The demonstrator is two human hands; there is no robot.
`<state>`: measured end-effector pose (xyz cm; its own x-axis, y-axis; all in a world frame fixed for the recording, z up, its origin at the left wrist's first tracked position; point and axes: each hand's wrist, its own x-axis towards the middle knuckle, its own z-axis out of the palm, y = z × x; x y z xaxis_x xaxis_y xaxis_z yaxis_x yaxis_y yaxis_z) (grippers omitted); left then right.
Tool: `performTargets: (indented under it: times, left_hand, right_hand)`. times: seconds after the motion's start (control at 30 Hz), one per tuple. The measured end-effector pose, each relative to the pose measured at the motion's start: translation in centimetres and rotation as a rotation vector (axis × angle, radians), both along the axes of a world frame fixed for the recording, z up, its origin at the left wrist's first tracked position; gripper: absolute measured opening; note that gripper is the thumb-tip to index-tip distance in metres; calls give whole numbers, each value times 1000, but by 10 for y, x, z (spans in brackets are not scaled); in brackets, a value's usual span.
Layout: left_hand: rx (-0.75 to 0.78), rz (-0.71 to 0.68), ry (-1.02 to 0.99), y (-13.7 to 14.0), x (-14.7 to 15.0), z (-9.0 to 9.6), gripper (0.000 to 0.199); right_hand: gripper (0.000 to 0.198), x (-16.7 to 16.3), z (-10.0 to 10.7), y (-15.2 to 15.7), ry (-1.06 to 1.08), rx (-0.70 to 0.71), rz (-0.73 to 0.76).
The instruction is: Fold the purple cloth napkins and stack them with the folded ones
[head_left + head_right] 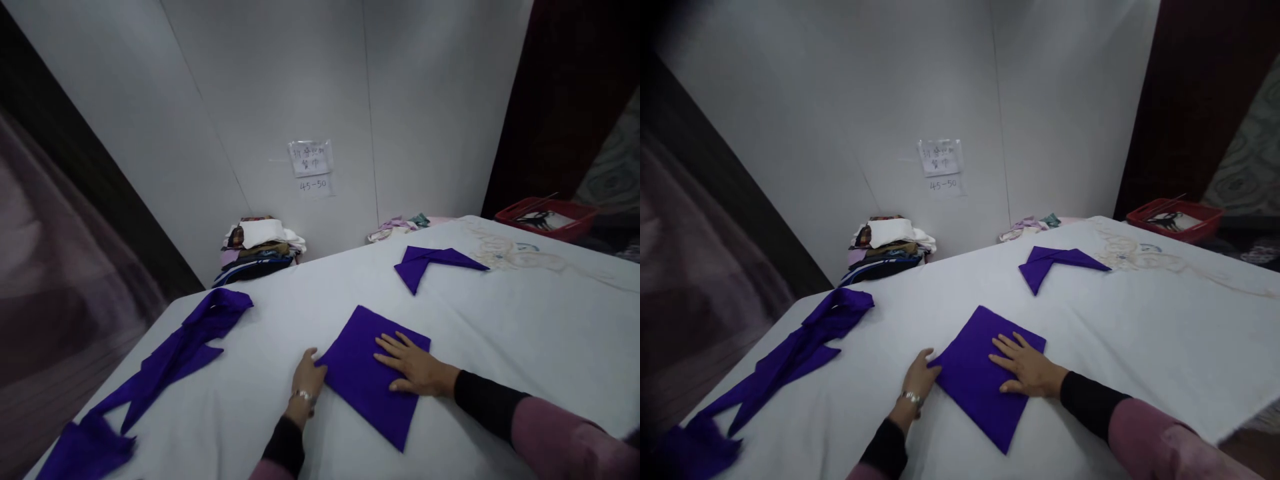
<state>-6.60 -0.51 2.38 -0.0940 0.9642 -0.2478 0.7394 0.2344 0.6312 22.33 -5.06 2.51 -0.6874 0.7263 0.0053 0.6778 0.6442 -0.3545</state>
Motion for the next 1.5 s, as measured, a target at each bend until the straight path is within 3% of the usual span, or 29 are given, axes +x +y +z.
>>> performTargets:
  times: [0.13, 0.23, 0.33, 0.43, 0.57, 0.7, 0.87, 1.13, 1.3, 1.4, 1.5]
  left_hand:
    - [-1, -10, 41, -57, -26, -7, 48]
    - [-7, -21, 140, -76, -32, -4, 53]
    - [187, -94, 284, -74, -27, 1, 51]
    - [442, -304, 380, -62, -7, -2, 47]
    - [401, -507, 500, -47, 25, -22, 52]
    - [348, -564, 595, -38, 33, -44, 55]
    - [337, -571, 645, -36, 29, -51, 54]
    - [387, -477, 582, -45, 39, -32, 53]
    - [351, -465, 534, -55, 43, -18, 56]
    - [284, -433, 540, -51, 29, -13, 62]
    - [188, -315, 586, -37, -5, -10, 63]
  right_hand:
    - [68, -3, 16, 10, 34, -58, 184]
    - [69, -4, 23, 14, 36, -103, 204]
    - [71, -18, 29, 3, 81, -103, 115]
    - [72, -57, 30, -22, 171, -70, -41]
    - [78, -122, 19, -48, 295, -95, -216]
    - [75, -149, 1, -46, 295, -124, -345]
    - [74, -131, -14, -45, 247, -76, -382]
    - [71, -70, -23, -80, 91, -9, -412]
    - [68, -60, -22, -91, -6, 8, -453]
    - [67, -61, -26, -92, -54, 50, -465]
    - [66, -59, -33, -92, -76, 105, -459]
